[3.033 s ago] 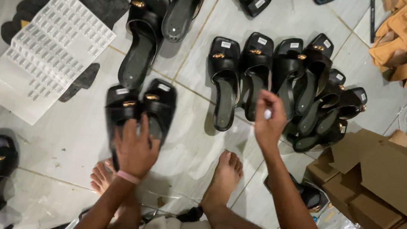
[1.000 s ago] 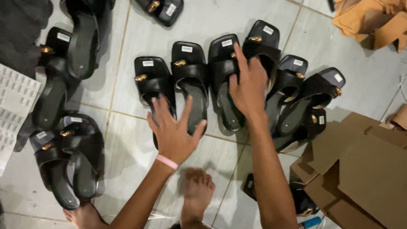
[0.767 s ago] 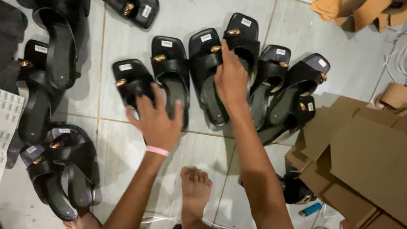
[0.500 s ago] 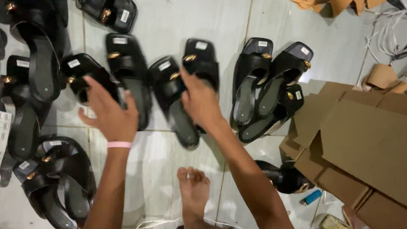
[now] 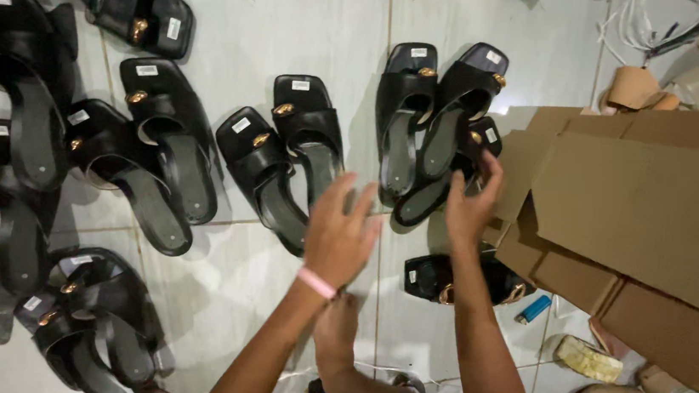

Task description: The person sits on the floor and organizes multiple black slippers by picking them up, checking a printed list, and arranging them into neat rows. They handle the slippers one at a time, occasionally flipping them over to inspect the soles and aligning them with others.

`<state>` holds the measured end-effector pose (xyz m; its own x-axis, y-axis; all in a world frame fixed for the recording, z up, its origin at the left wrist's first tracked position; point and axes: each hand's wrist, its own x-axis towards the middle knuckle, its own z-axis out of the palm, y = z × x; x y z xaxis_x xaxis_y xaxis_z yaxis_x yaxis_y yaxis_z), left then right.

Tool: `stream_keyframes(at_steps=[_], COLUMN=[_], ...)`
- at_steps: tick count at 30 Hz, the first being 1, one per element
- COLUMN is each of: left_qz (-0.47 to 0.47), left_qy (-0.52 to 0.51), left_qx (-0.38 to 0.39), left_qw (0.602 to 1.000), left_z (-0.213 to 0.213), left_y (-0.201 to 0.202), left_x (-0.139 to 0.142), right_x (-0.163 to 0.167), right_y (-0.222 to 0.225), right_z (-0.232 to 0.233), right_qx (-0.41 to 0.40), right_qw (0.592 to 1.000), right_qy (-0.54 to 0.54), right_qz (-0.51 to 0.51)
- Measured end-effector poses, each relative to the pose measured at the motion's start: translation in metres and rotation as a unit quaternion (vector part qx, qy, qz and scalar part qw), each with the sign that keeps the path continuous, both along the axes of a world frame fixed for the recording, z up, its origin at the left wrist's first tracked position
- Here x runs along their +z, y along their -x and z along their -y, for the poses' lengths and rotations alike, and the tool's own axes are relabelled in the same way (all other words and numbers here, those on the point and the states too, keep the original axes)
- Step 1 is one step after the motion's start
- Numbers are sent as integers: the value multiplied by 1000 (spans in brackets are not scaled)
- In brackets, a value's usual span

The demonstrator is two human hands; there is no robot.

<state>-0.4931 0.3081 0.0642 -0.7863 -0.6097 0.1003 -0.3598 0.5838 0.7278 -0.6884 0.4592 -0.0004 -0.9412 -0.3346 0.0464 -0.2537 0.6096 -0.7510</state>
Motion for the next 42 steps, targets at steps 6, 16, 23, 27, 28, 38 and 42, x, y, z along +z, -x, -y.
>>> stream_keyframes(at_steps=[6, 16, 23, 27, 28, 38, 42], left_qz=[-49, -88, 4, -104, -60, 9, -10], left_qy=[-181, -175, 132, -75, -171, -145, -197], left_qx=[34, 178, 146, 83, 107, 29, 4], left_qw=[982, 964, 980, 988, 978, 989, 980], left_z=[-7, 41, 42, 2, -3, 33, 26], left_y=[71, 88, 95, 125, 131, 88, 93], left_x=[-20, -59, -24, -32, -39, -82, -63], right_x=[-11, 24, 1, -19, -18, -1, 3], right_y=[82, 123, -32, -83, -82, 19, 3], right_z=[32, 61, 12, 2, 3, 46, 32], right_qx=[43, 136, -77, -87, -83, 20, 95], right_qw=[992, 954, 986, 977, 982, 995, 985], right_qy=[25, 119, 112, 119, 104, 92, 133], right_qz=[114, 238, 96, 155, 134, 26, 52])
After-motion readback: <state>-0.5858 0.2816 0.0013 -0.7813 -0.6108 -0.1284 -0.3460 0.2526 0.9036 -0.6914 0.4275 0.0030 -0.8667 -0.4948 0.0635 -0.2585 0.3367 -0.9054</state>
